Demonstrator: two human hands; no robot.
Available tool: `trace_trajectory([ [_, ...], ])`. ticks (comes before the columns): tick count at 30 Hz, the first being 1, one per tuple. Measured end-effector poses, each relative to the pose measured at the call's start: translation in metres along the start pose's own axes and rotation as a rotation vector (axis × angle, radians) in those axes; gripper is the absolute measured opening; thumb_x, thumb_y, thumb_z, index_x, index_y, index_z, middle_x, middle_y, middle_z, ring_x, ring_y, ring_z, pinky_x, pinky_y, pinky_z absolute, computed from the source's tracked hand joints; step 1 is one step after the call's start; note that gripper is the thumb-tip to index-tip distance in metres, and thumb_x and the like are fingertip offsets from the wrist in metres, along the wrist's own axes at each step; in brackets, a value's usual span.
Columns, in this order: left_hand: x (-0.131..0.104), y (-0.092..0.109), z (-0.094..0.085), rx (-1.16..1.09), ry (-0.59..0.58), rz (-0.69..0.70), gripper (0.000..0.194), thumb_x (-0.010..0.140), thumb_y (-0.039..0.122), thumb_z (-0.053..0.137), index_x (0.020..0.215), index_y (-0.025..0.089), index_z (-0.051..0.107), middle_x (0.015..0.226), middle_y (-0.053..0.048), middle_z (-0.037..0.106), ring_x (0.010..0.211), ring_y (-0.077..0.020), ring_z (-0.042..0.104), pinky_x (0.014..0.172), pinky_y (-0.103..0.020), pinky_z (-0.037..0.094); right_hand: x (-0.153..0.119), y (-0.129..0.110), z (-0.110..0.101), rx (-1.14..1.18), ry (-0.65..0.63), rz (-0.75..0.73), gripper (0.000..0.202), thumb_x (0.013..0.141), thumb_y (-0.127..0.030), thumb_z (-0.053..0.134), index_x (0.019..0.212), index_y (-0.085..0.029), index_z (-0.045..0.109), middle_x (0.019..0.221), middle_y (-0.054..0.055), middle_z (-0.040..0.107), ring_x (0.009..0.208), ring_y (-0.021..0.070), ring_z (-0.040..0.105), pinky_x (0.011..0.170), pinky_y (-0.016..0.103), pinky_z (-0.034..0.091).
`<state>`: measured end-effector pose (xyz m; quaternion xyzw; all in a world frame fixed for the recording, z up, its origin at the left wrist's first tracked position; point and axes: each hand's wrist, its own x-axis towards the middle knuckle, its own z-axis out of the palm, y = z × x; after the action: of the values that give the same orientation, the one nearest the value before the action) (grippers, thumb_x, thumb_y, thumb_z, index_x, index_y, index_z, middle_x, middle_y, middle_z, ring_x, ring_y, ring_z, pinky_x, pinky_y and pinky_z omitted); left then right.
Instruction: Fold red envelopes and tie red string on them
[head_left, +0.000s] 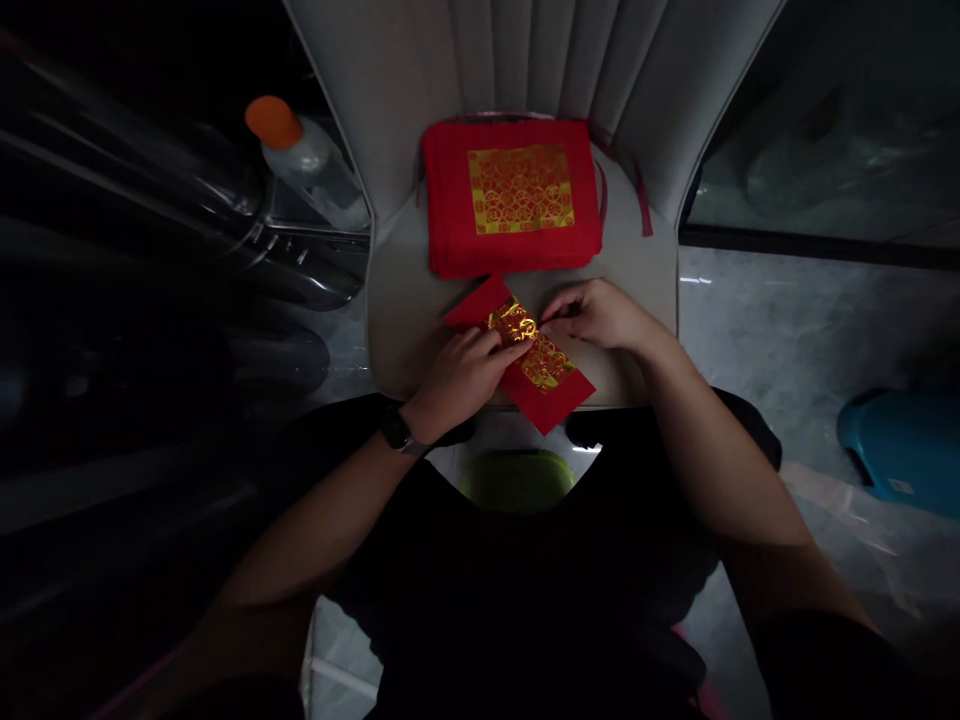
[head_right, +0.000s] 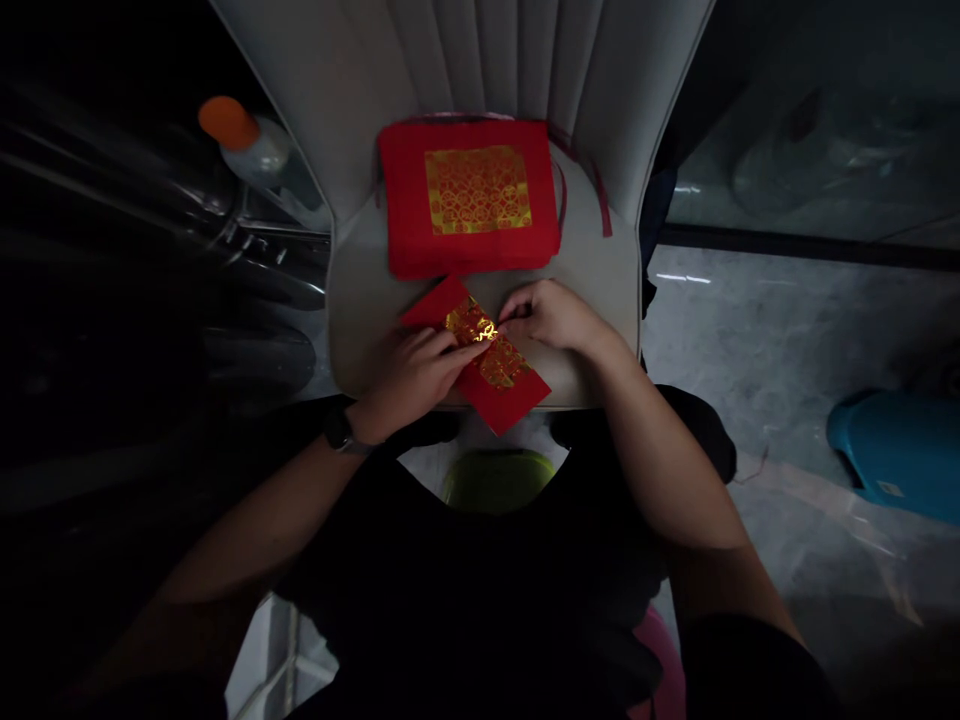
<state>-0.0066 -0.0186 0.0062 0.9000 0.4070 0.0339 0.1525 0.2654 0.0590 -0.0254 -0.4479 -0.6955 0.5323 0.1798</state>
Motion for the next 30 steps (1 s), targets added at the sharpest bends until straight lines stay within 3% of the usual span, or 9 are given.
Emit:
trace_trajectory([
  [6, 0.000, -0.002, 0.000, 0.017, -0.004, 0.023, 0.047, 0.109, 0.016, 0.056, 0.154, 0.026, 0.067, 0.114, -0.010, 0.070, 0.100, -0.0248, 0.059, 0.094, -0.039, 0.051, -0.003, -0.003, -0.003, -0.007, -0.014, 0.000, 0.029, 0.087, -0.044, 0.075, 0.099, -0.019, 0.084, 0.074, 0.000, 0.071, 0.059, 0.0125, 0.051, 0.060, 0.030, 0.035],
  [12, 0.000, -0.002, -0.001, -0.004, -0.022, 0.040, 0.050, 0.109, 0.014, 0.053, 0.157, 0.024, 0.064, 0.115, -0.011, 0.069, 0.101, -0.0248, 0.060, 0.095, -0.039, 0.052, -0.001, -0.004, -0.002, 0.002, 0.006, -0.006, 0.039, 0.079, -0.056, 0.085, 0.093, -0.019, 0.084, 0.071, -0.001, 0.069, 0.062, 0.0126, 0.050, 0.062, 0.030, 0.035],
  [19, 0.001, -0.004, 0.001, -0.003, -0.048, 0.045, 0.052, 0.109, 0.013, 0.054, 0.159, 0.024, 0.063, 0.116, -0.011, 0.069, 0.100, -0.0262, 0.059, 0.094, -0.041, 0.054, -0.001, -0.005, -0.001, -0.060, 0.006, 0.021, 0.036, 0.084, -0.053, 0.083, 0.095, -0.019, 0.083, 0.068, -0.002, 0.066, 0.060, 0.0121, 0.050, 0.061, 0.031, 0.033],
  [26, 0.000, -0.016, 0.004, -0.193, 0.016, 0.085, 0.047, 0.111, 0.013, 0.050, 0.154, 0.022, 0.065, 0.117, -0.010, 0.069, 0.106, -0.0249, 0.062, 0.102, -0.044, 0.055, -0.001, -0.005, -0.001, -0.039, 0.032, 0.002, 0.051, 0.079, -0.067, 0.086, 0.096, -0.019, 0.083, 0.071, -0.001, 0.066, 0.065, 0.0135, 0.051, 0.063, 0.031, 0.033],
  [30, -0.003, -0.024, 0.005, -0.370, 0.040, 0.078, 0.040, 0.111, 0.016, 0.057, 0.148, 0.023, 0.069, 0.119, -0.009, 0.069, 0.114, -0.0237, 0.064, 0.108, -0.043, 0.055, 0.001, -0.003, 0.002, -0.035, 0.034, 0.010, 0.050, 0.076, -0.065, 0.089, 0.094, -0.019, 0.081, 0.071, -0.002, 0.066, 0.065, 0.0135, 0.050, 0.063, 0.031, 0.031],
])
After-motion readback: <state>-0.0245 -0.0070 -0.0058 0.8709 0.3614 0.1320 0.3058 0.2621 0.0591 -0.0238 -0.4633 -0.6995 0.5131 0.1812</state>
